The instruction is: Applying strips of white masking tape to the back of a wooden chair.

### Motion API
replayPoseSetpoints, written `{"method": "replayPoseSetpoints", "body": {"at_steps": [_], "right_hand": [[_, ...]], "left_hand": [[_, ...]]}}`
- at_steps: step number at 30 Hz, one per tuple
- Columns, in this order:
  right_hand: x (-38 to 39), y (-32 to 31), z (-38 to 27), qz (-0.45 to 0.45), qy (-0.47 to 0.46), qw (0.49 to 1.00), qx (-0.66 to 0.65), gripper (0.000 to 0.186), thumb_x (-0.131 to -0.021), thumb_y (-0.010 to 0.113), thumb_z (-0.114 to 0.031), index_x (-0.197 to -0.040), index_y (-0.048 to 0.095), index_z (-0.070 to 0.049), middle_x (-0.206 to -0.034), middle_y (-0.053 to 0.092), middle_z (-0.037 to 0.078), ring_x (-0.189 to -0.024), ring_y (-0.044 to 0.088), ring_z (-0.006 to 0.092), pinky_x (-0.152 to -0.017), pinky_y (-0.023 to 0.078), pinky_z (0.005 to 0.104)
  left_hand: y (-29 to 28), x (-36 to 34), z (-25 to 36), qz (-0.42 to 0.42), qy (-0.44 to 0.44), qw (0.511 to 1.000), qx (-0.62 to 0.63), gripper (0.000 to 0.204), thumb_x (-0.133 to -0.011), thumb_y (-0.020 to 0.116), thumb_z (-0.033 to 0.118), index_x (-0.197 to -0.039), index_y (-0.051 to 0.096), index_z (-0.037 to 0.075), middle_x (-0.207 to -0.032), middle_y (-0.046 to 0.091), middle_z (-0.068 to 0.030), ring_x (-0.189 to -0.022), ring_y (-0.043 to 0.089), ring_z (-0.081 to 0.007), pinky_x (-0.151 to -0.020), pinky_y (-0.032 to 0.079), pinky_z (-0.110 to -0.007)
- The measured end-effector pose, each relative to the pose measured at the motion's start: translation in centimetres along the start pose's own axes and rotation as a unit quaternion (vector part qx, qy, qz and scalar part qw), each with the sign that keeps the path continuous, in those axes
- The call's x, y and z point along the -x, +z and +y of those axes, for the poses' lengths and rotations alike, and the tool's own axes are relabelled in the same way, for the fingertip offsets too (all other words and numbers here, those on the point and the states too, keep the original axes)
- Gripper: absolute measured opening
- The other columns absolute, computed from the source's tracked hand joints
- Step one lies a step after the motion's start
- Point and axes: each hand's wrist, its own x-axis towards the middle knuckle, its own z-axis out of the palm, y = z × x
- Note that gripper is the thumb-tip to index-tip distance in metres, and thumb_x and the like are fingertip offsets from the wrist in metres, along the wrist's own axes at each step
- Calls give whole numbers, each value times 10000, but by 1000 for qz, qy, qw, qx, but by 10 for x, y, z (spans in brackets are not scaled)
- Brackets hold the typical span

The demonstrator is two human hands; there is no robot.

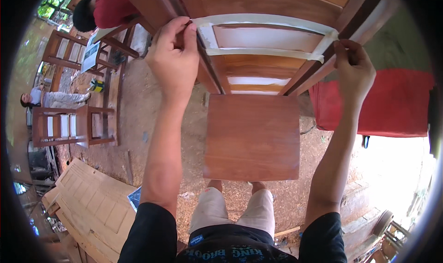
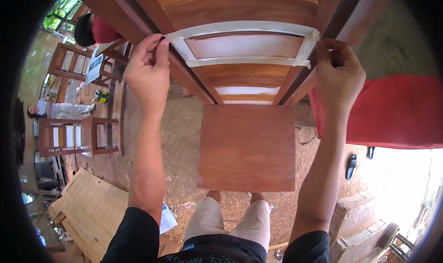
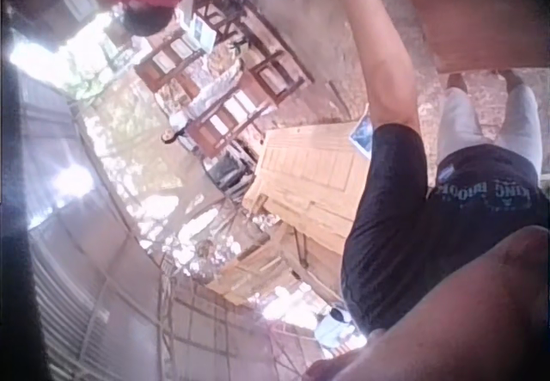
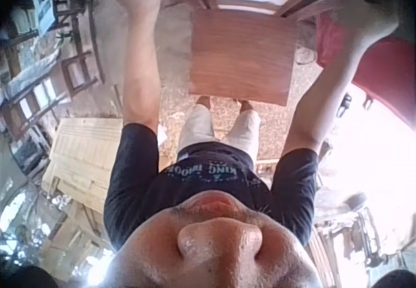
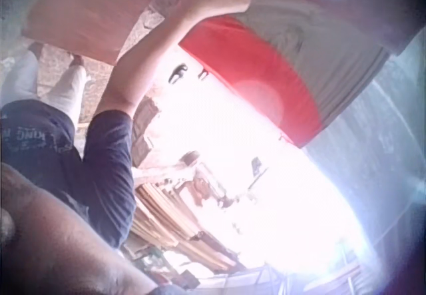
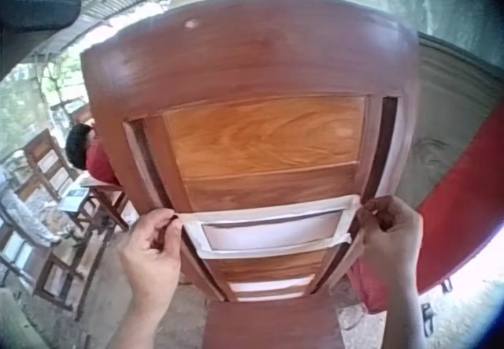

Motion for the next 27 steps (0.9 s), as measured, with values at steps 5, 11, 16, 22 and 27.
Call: {"method": "replayPoseSetpoints", "body": {"at_steps": [5,11,16,22,27], "right_hand": [[26,10,-10,3,-29,999,-27,120,-872,716,-113,-940,734,-16,-719,695,38,-631,591,68,-609,474,243],[44,9,-20,-23,20,999,-22,108,-871,737,-122,-941,741,-41,-699,684,-5,-626,553,18,-601,429,198],[71,7,-26,-64,-11,997,-46,98,-867,727,-76,-942,726,-13,-719,691,1,-631,573,17,-586,440,197],[111,9,-53,-123,-20,989,-83,66,-818,736,-26,-864,689,-24,-604,632,68,-526,616,112,-528,463,251],[135,5,-74,-177,-70,977,-98,52,-841,713,13,-887,689,4,-627,605,-5,-578,515,5,-531,396,186]], "left_hand": [[-1,-1,0,-7,22,1000,3,128,-847,763,48,-965,719,33,-819,682,-56,-659,647,-141,-614,517,-280],[1,-3,7,-14,-14,1000,-24,122,-869,770,94,-958,726,24,-818,690,-48,-649,630,-118,-625,513,-262],[1,-5,10,-6,-24,1000,-10,125,-864,774,99,-936,730,7,-818,706,-66,-655,638,-129,-632,515,-268],[-4,-8,6,-21,-35,999,3,104,-843,783,91,-880,736,6,-786,713,-78,-630,639,-140,-622,513,-278],[-7,-9,2,-21,3,1000,-9,82,-841,776,88,-862,727,25,-777,712,-84,-636,672,-160,-612,527,-291]]}}
